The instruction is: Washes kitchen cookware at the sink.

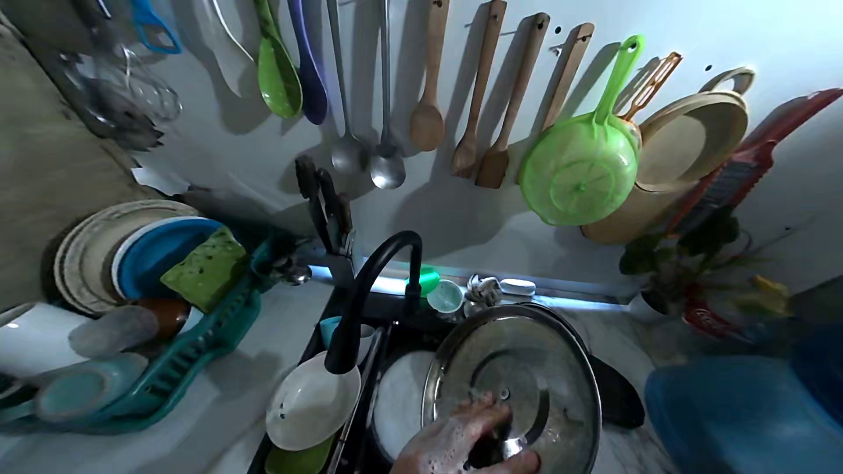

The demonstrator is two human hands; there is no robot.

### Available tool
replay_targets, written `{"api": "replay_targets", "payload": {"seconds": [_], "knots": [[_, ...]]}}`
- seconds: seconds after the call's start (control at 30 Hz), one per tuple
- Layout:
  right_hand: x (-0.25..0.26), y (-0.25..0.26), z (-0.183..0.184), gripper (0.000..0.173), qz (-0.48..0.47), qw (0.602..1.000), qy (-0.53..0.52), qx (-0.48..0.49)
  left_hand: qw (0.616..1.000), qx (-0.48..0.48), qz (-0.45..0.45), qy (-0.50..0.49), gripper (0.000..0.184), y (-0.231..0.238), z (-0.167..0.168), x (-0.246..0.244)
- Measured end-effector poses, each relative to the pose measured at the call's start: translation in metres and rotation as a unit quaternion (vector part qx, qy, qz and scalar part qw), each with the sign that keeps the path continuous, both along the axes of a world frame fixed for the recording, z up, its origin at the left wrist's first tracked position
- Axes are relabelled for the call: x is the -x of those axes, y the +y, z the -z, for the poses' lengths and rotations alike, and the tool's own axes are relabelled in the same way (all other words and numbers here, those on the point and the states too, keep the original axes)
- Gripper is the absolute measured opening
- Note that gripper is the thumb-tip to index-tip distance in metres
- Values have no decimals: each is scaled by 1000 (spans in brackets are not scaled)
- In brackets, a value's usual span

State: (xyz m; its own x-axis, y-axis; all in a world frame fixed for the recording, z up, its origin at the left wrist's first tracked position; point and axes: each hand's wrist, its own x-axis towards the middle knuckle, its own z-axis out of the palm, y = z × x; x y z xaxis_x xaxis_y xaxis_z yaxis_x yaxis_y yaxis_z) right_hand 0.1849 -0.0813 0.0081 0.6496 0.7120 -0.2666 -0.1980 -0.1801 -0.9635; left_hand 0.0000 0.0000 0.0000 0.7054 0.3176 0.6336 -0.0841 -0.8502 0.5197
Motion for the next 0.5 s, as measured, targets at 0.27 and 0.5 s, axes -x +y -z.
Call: {"api": "replay_targets", "payload": {"seconds": [0.27,0.5], "knots": [[11,2,-29,6,-20,983,-90,-158,999,44,14,-25,32,1,4,-4],[-10,-1,59,17,-60,972,-128,-190,997,68,7,-34,32,4,14,-6]]}}
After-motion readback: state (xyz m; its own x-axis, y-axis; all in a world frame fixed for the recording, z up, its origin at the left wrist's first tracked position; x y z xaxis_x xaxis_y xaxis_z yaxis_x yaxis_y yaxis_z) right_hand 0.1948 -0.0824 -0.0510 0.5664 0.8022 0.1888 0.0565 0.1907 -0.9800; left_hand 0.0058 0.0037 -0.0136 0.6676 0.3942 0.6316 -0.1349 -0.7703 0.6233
